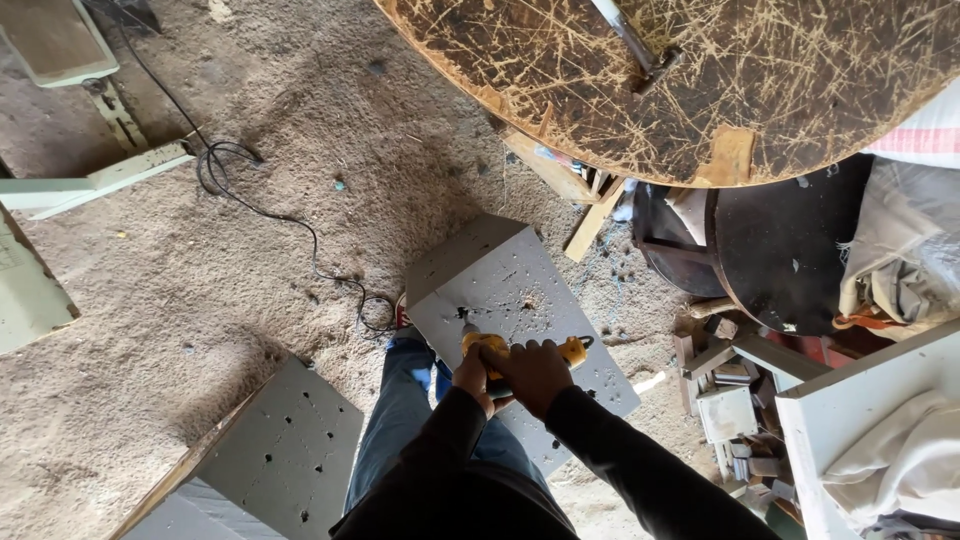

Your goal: Using a power drill to create a series of holes in a grey foam block for upholstery preparation.

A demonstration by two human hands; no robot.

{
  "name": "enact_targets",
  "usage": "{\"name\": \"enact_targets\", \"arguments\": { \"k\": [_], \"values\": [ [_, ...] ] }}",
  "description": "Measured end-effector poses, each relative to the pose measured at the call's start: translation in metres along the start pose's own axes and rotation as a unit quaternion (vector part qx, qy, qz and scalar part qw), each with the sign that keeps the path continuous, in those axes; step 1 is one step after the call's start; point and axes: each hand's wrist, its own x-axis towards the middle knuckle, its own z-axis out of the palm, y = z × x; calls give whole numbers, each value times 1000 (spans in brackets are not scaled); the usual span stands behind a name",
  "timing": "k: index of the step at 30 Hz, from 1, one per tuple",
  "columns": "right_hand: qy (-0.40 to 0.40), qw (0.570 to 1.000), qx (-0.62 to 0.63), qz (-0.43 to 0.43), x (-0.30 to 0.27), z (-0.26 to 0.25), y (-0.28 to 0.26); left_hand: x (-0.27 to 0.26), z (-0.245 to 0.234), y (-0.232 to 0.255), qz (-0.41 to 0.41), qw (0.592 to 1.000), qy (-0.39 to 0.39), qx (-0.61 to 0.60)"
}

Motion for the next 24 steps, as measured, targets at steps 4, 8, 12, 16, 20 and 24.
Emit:
{"name": "enact_targets", "arguments": {
  "k": [4,8,12,16,20,24],
  "values": [
    [0,1000,-12,-7,3,17,7,24,1,-11,8,1000,8,2],
    [9,1000,-3,-6,5,22,9,25,3,-12,14,1000,12,-1],
    [21,1000,-7,-6,13,27,6,-2,4,0,6,1000,7,-12],
    [16,1000,-10,-10,19,27,1,-26,5,9,10,1000,14,-15],
    [14,1000,-1,-11,19,15,2,-23,5,8,3,1000,16,-24],
    [36,999,-15,-23,24,30,7,-9,5,5,-7,999,16,-40]
  ]
}}
